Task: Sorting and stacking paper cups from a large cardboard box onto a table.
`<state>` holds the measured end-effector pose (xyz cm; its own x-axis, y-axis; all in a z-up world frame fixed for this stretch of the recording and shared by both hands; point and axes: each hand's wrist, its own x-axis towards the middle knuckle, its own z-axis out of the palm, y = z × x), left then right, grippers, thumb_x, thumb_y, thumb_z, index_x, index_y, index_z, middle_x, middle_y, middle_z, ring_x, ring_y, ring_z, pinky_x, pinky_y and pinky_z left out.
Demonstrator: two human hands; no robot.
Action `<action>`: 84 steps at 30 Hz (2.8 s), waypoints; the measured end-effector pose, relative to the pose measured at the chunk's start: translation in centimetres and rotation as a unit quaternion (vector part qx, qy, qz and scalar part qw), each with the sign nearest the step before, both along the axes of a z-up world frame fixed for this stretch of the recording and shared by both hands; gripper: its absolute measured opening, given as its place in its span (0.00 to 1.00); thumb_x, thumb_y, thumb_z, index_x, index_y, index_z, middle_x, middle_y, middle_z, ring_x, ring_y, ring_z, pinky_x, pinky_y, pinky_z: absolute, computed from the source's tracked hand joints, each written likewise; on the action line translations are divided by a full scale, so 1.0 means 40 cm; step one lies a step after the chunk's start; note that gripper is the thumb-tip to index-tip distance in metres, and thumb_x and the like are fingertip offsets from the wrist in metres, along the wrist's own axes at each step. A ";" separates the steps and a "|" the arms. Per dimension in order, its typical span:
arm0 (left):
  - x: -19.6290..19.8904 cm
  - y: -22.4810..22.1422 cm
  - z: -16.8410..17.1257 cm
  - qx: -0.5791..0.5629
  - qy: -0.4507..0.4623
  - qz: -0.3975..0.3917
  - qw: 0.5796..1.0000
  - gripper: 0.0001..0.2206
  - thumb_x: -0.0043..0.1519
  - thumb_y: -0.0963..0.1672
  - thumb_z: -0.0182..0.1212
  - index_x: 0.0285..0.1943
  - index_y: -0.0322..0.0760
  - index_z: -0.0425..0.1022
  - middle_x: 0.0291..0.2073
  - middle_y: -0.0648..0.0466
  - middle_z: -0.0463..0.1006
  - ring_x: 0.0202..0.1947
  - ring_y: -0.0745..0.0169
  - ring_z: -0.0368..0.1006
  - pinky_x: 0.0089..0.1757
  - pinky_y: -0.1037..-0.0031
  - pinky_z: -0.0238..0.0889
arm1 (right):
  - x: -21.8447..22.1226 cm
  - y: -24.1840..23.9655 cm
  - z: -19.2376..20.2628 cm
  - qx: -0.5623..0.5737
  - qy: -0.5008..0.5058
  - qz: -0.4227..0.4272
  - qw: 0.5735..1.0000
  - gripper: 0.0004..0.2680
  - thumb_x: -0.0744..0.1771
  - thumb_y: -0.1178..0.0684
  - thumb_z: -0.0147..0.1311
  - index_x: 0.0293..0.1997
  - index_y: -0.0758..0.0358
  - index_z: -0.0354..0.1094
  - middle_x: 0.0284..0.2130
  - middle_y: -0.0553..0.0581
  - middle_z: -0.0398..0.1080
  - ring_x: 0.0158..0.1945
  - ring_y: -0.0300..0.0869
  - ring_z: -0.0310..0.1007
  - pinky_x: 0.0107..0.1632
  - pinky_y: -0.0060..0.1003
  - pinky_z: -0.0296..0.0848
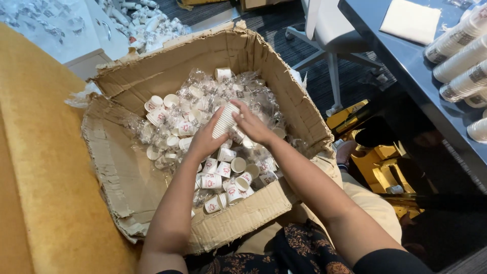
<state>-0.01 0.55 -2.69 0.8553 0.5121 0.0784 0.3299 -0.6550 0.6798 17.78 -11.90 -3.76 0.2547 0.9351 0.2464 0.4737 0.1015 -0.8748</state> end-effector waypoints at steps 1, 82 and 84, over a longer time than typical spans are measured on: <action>0.003 -0.005 0.019 0.002 0.000 0.000 1.000 0.40 0.58 0.52 0.66 0.80 0.58 0.49 0.58 0.40 0.78 0.54 0.36 0.77 0.51 0.55 0.69 | 0.015 0.007 -0.015 0.002 0.000 0.000 1.000 0.24 0.72 0.33 0.41 0.73 0.59 0.51 0.63 0.70 0.63 0.62 0.57 0.67 0.62 0.52 0.66; 0.275 -1.104 0.214 -0.597 -0.074 -0.269 0.752 0.34 0.68 0.53 0.49 0.80 0.34 0.47 0.74 0.40 0.59 0.70 0.46 0.59 0.60 0.58 0.58 | 0.310 -1.999 0.012 0.017 -0.189 -0.730 0.657 0.22 0.77 0.47 0.56 0.76 0.65 0.47 0.70 0.66 0.56 0.73 0.57 0.58 0.76 0.46 0.58; 0.209 -1.002 0.258 -0.447 -0.158 -0.195 0.859 0.29 0.65 0.45 0.54 0.77 0.32 0.53 0.71 0.42 0.63 0.66 0.48 0.66 0.60 0.60 0.63 | 0.311 -1.977 0.031 0.013 -0.176 -0.778 0.603 0.35 0.70 0.51 0.66 0.80 0.67 0.37 0.72 0.68 0.45 0.72 0.57 0.57 0.72 0.47 0.65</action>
<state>8.35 -39.51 7.61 0.9837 0.1685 0.0627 -0.0894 0.1557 0.9838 30.24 -90.98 -2.53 0.7463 -0.3734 0.5510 0.1694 -0.6941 -0.6997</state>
